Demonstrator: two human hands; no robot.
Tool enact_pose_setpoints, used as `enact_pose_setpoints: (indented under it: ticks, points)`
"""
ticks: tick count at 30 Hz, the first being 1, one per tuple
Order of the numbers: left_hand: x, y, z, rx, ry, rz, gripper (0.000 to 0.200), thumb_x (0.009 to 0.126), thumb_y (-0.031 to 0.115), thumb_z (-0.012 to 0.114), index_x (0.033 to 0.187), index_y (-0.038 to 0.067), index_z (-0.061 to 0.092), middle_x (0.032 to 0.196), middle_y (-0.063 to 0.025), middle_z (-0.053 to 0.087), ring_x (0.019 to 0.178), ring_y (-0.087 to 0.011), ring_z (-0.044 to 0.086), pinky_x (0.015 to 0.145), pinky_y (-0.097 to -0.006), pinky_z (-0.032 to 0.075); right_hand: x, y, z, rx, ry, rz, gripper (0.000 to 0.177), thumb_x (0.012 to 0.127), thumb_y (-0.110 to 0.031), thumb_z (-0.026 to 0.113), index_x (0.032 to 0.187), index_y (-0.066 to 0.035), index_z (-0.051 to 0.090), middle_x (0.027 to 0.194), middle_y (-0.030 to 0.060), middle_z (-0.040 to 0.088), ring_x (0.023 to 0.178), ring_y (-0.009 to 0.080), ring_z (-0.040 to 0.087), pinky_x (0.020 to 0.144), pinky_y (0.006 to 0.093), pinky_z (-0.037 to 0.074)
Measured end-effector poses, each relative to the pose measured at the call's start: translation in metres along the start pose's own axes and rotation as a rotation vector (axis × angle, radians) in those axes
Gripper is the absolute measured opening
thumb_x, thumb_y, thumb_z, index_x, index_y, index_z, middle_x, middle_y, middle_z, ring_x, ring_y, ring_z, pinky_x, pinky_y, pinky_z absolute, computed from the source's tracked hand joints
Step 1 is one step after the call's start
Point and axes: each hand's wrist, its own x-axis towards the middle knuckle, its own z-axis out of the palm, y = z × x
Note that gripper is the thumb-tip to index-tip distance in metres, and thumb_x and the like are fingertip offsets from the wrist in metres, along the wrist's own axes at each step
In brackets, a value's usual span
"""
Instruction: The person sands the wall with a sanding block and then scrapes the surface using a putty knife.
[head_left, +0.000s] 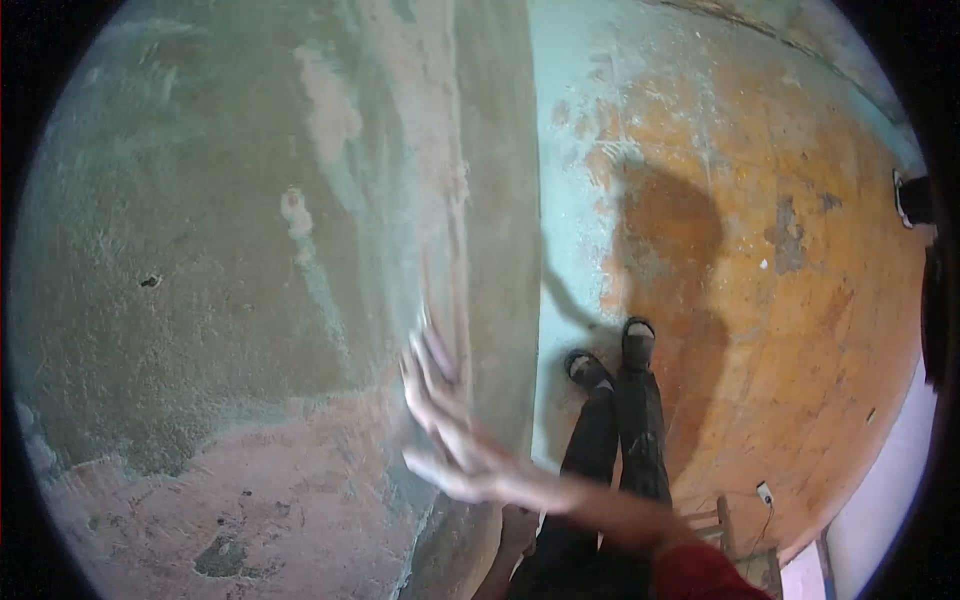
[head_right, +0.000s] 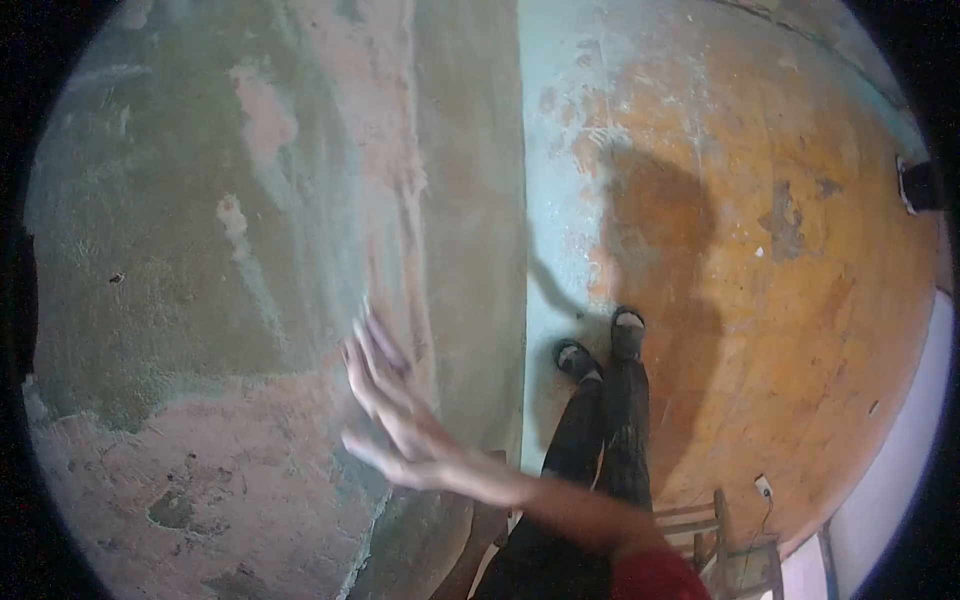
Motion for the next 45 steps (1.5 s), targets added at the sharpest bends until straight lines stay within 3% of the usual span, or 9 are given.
enact_pose_setpoints:
  ticks: [4, 11, 16, 21, 24, 28, 34, 41, 45]
  points:
    - [0.013, 0.059, -0.014, -0.201, -0.093, -0.348, 0.026, 0.092, 0.025, 0.064, 0.083, 0.001, 0.065, 0.06, 0.0008, 0.053, 0.054, -0.0054, 0.047, 0.05, -0.0256, 0.037, 0.156, 0.026, -0.068, -0.014, 0.121, -0.07, 0.086, 0.094, -0.037, 0.053, 0.155, -0.006, 0.001, 0.161, 0.0186, -0.009, 0.149, 0.0307, -0.003, 0.12, 0.0553, 0.0]
    - [-0.002, 0.01, 0.006, -0.132, -0.103, -0.15, 0.029, 0.093, 0.028, 0.064, 0.081, 0.002, 0.065, 0.058, 0.0023, 0.052, 0.051, -0.0064, 0.045, 0.049, -0.0261, 0.035, -0.027, -0.001, 0.01, -0.024, -0.024, 0.005, 0.084, 0.096, -0.037, 0.052, 0.155, -0.007, 0.001, 0.16, 0.0179, -0.013, 0.148, 0.0327, -0.01, 0.12, 0.052, -0.002]
    - [0.001, 0.077, -0.011, -0.242, -0.126, -0.354, 0.029, 0.094, 0.027, 0.063, 0.077, 0.004, 0.062, 0.058, 0.0031, 0.051, 0.052, -0.0056, 0.047, 0.05, -0.0245, 0.037, 0.171, 0.045, -0.083, 0.095, 0.134, 0.017, 0.087, 0.096, -0.037, 0.051, 0.153, -0.003, -0.007, 0.16, 0.0166, -0.017, 0.148, 0.0315, -0.011, 0.12, 0.0486, -0.003]
    - [-0.01, 0.062, -0.011, -0.235, -0.1, -0.295, 0.032, 0.093, 0.032, 0.065, 0.082, 0.002, 0.065, 0.059, 0.0005, 0.052, 0.051, -0.0055, 0.043, 0.049, -0.0264, 0.035, 0.026, 0.001, -0.011, -0.276, 0.052, 0.062, 0.087, 0.097, -0.042, 0.047, 0.153, -0.006, -0.008, 0.16, 0.0152, -0.017, 0.148, 0.0291, -0.013, 0.12, 0.0463, -0.006]
    - [-0.01, 0.076, -0.014, -0.222, -0.126, -0.284, 0.032, 0.093, 0.031, 0.064, 0.081, 0.002, 0.065, 0.058, 0.0008, 0.051, 0.051, -0.0057, 0.042, 0.049, -0.0265, 0.034, 0.026, 0.0, -0.018, 0.024, 0.015, 0.128, 0.086, 0.098, -0.046, 0.045, 0.153, -0.005, -0.007, 0.16, 0.0151, -0.015, 0.148, 0.0298, -0.012, 0.12, 0.0469, -0.006]
    - [-0.008, 0.068, -0.016, -0.25, -0.1, -0.344, 0.031, 0.093, 0.031, 0.064, 0.081, 0.002, 0.065, 0.056, 0.0012, 0.049, 0.05, -0.0062, 0.043, 0.048, -0.0273, 0.035, 0.211, 0.083, -0.096, 0.134, 0.257, 0.095, 0.084, 0.099, -0.05, 0.039, 0.153, -0.003, -0.004, 0.16, 0.0135, -0.017, 0.148, 0.0286, -0.014, 0.12, 0.0473, -0.006]
    - [-0.015, 0.06, -0.01, -0.105, -0.119, -0.306, 0.033, 0.093, 0.032, 0.064, 0.079, 0.002, 0.064, 0.056, 0.0019, 0.048, 0.049, -0.0061, 0.045, 0.047, -0.0268, 0.033, -0.018, -0.003, 0.008, 0.123, 0.022, 0.194, 0.083, 0.099, -0.055, 0.034, 0.154, -0.01, -0.008, 0.161, 0.012, -0.016, 0.148, 0.0286, -0.017, 0.12, 0.0472, -0.005]
    - [-0.01, 0.073, -0.014, -0.224, -0.103, -0.366, 0.033, 0.094, 0.032, 0.064, 0.079, 0.002, 0.065, 0.057, 0.0009, 0.051, 0.05, -0.0065, 0.047, 0.047, -0.0252, 0.035, 0.181, 0.07, -0.071, 0.002, 0.308, 0.171, 0.087, 0.097, -0.06, 0.034, 0.154, -0.01, -0.009, 0.161, 0.0098, -0.018, 0.148, 0.0301, -0.012, 0.12, 0.0516, -0.003]
    - [-0.017, 0.064, -0.009, -0.285, -0.14, -0.398, 0.034, 0.094, 0.032, 0.063, 0.077, 0.003, 0.063, 0.056, 0.0022, 0.049, 0.049, -0.0058, 0.045, 0.047, -0.0245, 0.035, 0.036, 0.025, -0.017, -0.176, 0.121, 0.214, 0.085, 0.097, -0.053, 0.04, 0.155, -0.012, -0.007, 0.161, 0.0106, -0.016, 0.149, 0.0295, -0.009, 0.12, 0.0527, 0.002]
